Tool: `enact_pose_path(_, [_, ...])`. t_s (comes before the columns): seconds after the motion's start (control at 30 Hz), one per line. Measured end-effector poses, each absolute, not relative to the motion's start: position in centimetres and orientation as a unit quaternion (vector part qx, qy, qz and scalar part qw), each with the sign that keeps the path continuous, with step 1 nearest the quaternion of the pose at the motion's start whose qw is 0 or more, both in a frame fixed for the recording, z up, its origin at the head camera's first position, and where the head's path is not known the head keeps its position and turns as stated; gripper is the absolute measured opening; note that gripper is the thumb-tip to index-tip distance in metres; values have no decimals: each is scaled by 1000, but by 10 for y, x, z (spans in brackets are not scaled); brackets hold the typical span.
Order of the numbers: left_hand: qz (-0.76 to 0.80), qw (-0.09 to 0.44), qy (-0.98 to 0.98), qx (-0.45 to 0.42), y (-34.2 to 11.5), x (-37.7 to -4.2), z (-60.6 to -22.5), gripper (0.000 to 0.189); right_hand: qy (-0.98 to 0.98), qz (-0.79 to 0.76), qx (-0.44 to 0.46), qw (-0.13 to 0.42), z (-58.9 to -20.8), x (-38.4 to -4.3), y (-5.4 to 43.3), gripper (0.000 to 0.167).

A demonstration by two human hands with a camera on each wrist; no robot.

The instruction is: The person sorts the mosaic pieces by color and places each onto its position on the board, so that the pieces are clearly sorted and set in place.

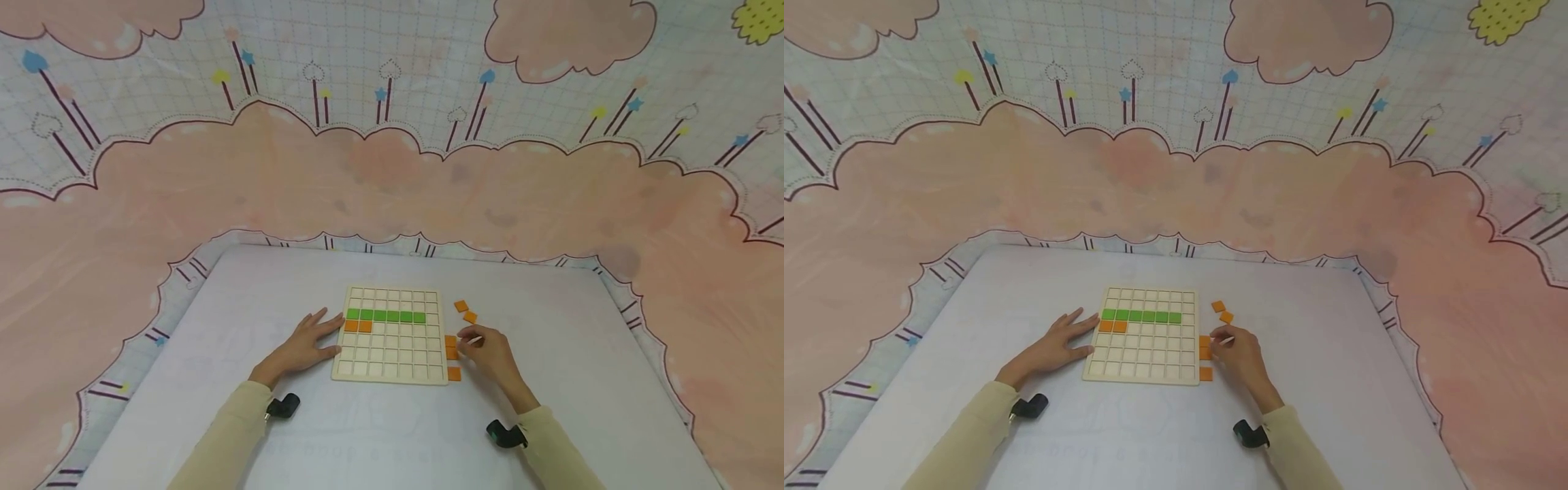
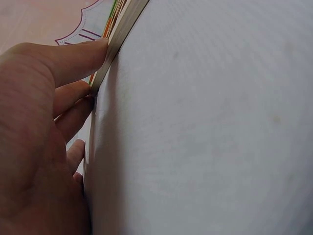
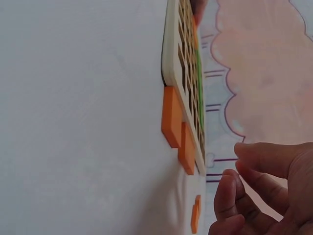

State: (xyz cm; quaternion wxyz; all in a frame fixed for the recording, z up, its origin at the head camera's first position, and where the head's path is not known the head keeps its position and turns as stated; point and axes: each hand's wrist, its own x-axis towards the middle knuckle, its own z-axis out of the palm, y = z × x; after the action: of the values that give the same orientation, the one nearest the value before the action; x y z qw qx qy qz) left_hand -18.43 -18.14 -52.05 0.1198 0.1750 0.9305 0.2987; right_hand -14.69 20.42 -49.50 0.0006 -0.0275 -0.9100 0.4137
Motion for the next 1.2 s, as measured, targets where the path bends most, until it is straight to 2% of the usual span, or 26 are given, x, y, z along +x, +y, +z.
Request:
enact_pose_path(0.4, [293,117,932,180,-184,-185,-522,66,-912,409,-22,-12,-505,-136,213,18])
enact_pose_path(0.9, [299,119,930,176,-183,-187,-526,67,-922,383,-26,-43,-513,-140,208,25])
enact_pose_path(1.2, [296,115,931,181,-182,-186,-523,66,-929,365,-35,-48,-508,-138,203,20])
